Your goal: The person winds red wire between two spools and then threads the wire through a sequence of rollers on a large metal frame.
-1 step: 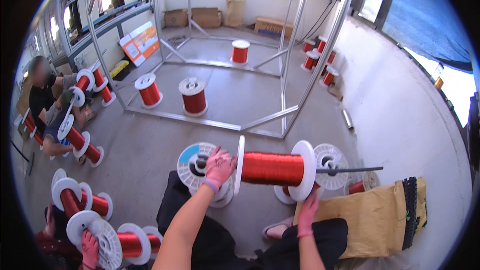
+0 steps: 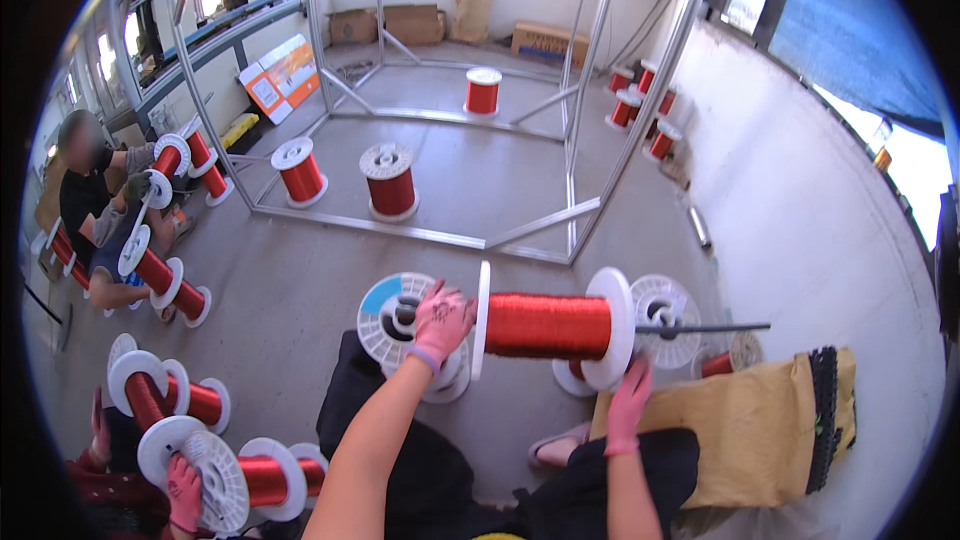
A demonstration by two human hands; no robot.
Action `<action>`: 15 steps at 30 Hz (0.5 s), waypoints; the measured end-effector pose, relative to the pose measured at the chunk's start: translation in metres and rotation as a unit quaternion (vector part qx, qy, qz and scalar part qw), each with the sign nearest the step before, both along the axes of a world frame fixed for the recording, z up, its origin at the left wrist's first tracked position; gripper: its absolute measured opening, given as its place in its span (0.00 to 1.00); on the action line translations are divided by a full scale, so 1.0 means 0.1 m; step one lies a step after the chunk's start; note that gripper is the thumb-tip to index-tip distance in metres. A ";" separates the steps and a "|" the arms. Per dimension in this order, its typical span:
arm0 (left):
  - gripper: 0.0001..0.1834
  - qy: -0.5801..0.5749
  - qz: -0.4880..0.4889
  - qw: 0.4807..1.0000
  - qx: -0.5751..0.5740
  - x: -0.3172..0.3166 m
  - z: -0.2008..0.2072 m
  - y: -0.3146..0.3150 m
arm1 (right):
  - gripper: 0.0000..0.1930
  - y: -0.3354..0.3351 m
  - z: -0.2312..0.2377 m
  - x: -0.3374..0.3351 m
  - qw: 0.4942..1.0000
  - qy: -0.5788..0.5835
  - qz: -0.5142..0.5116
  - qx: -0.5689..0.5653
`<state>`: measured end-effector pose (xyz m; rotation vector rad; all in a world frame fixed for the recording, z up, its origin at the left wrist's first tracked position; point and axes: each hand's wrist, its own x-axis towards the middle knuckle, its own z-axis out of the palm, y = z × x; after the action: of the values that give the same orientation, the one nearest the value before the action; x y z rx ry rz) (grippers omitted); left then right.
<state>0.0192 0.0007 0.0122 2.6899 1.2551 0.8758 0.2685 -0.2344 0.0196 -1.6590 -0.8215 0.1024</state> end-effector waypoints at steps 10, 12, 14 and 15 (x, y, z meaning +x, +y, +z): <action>0.21 0.079 0.021 0.997 -0.014 0.05 0.04 -0.05 | 0.21 -0.23 -0.67 -0.15 0.897 -0.344 0.108 -0.255; 0.24 0.044 0.038 0.997 -0.049 0.07 0.07 -0.06 | 0.23 -0.29 -0.57 -0.05 0.959 -0.132 0.072 -0.240; 0.26 0.039 0.032 0.995 -0.091 0.06 0.10 -0.11 | 0.25 -0.12 -0.31 0.21 0.995 -0.032 0.015 -0.091; 0.26 0.045 0.021 0.992 -0.115 0.04 0.11 -0.09 | 0.26 0.04 -0.11 0.42 0.996 0.056 0.063 -0.032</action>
<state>0.0234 -0.0085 0.0234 2.5540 1.3439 0.5786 0.3110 -0.2306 0.0085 -1.6439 -0.8438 0.3102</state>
